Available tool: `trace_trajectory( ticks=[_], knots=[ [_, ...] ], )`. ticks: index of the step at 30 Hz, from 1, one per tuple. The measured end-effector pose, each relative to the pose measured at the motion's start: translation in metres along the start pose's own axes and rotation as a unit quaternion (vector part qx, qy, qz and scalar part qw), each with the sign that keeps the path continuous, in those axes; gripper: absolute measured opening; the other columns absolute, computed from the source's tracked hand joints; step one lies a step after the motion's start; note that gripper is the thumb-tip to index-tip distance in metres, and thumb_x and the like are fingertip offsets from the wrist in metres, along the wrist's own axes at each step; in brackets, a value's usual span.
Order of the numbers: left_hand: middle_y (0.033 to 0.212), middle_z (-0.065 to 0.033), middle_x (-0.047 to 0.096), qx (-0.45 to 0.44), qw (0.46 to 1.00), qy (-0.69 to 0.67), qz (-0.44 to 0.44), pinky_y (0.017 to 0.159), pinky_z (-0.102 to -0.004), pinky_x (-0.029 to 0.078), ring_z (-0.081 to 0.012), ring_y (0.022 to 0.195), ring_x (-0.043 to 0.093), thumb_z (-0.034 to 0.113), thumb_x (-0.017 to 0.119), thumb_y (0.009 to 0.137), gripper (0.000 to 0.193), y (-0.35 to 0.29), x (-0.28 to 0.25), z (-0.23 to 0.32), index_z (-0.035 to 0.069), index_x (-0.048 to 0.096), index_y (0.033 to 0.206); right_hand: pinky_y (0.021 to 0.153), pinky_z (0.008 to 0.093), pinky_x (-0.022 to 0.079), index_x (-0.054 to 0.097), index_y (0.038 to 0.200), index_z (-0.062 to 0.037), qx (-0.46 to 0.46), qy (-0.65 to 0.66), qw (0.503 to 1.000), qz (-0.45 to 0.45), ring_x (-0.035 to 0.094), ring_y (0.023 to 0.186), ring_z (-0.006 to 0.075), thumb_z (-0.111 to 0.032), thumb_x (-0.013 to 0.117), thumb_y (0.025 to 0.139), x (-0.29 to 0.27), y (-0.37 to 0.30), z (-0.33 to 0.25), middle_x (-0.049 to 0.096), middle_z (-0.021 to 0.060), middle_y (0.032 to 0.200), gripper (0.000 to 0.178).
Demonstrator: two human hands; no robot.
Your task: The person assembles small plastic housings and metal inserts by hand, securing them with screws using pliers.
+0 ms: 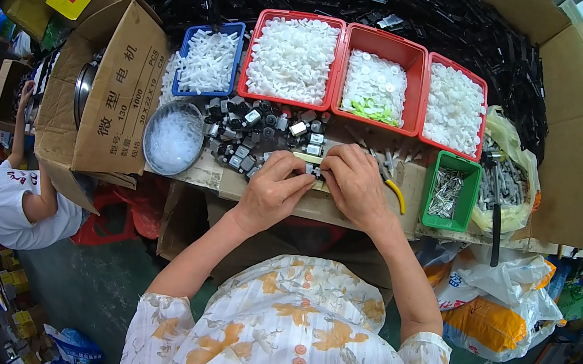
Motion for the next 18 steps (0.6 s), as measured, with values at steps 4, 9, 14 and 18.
trace_trajectory(
  ticks=[4,9,14,18],
  knots=[
    [0.092,-0.008,0.063,-0.01,1.0,0.007,0.003,0.076,-0.037,0.051,-0.0282,0.09,0.061,-0.004,0.08,0.07,0.021,-0.001,0.001,0.001,0.001,0.073,0.089,0.082,0.037,0.043,0.061,0.094,-0.0054,-0.03,-0.047,0.998,-0.013,0.057,0.098,0.0242,-0.009,0.063,0.084,0.002,-0.002,0.004,0.059,0.0062,0.099,0.011],
    [0.092,-0.0082,0.063,-0.009,1.0,0.002,0.007,0.076,-0.037,0.052,-0.0283,0.09,0.062,-0.005,0.08,0.069,0.022,-0.002,0.002,0.0,0.001,0.073,0.089,0.081,0.0365,0.042,0.061,0.096,-0.0058,-0.037,-0.063,0.997,-0.007,0.058,0.097,0.0233,-0.01,0.061,0.084,0.005,-0.005,0.003,0.059,0.0064,0.1,0.012],
    [0.092,-0.008,0.063,-0.01,1.0,-0.01,0.016,0.076,-0.0367,0.052,-0.0281,0.09,0.062,-0.006,0.08,0.069,0.022,-0.004,0.004,-0.003,0.001,0.073,0.088,0.083,0.0364,0.042,0.061,0.097,-0.0066,-0.024,-0.08,0.996,0.019,0.059,0.1,0.022,-0.011,0.062,0.085,0.009,-0.011,-0.001,0.061,0.0063,0.106,0.014],
    [0.093,-0.0087,0.063,-0.005,1.0,-0.016,0.015,0.078,-0.0376,0.053,-0.0293,0.091,0.063,-0.005,0.079,0.07,0.021,-0.004,0.002,-0.004,0.0,0.072,0.09,0.084,0.0362,0.041,0.061,0.098,-0.0069,-0.009,-0.088,0.996,0.014,0.059,0.101,0.0215,-0.01,0.063,0.084,0.011,-0.012,-0.004,0.061,0.0059,0.107,0.014]
  ],
)
Point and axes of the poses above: each hand's wrist, its own y-axis towards the middle knuckle, its own x-axis out of the palm, z = x × y, the point moved 1 cm from there along y, towards the middle knuckle
